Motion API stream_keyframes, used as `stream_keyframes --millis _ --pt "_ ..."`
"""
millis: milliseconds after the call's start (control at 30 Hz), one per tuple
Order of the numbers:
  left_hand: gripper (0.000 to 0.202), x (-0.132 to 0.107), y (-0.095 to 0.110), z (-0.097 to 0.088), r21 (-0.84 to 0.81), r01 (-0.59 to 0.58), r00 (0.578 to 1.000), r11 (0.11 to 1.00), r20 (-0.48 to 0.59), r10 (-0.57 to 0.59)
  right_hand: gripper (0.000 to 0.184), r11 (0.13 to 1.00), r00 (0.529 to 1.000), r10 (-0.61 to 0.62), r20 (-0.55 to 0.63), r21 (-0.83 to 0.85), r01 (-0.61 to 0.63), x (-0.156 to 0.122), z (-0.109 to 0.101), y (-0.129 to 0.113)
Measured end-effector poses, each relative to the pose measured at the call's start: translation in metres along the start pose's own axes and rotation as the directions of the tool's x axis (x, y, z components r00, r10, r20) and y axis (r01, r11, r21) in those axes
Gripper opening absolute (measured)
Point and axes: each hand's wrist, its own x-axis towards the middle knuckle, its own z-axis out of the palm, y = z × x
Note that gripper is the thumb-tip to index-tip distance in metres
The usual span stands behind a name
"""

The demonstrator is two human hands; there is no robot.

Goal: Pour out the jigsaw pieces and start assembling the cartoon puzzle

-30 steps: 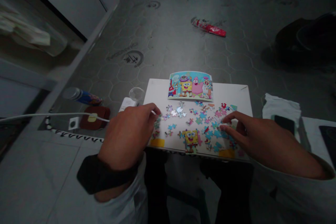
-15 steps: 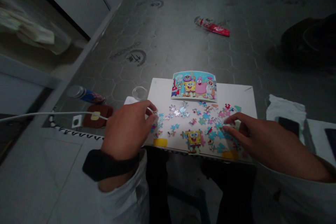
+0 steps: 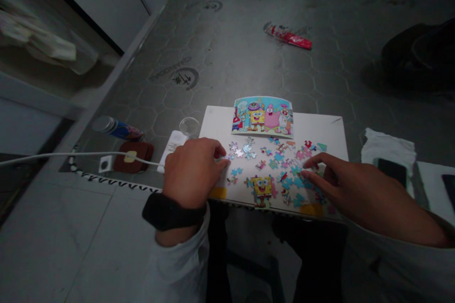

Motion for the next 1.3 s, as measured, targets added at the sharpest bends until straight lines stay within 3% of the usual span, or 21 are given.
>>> stream_keyframes --millis 233,900,1300 --pt "0.017 0.0024 0.0027 0.0017 -0.021 0.018 1.0 1.0 0.007 -0.018 0.036 1.0 1.0 -0.001 0.004 0.02 0.001 0.001 0.0027 0.0024" --pt "0.013 0.0022 0.0027 0.0049 -0.044 -0.07 0.997 0.997 0.025 0.071 0.031 0.998 0.997 -0.046 -0.065 0.039 0.048 0.0008 0.0043 0.003" --pt "0.013 -0.0044 0.003 -0.0029 -0.083 -0.105 0.994 0.991 -0.044 0.101 0.028 0.998 0.996 -0.052 -0.07 0.026 0.054 0.001 0.004 0.0008"
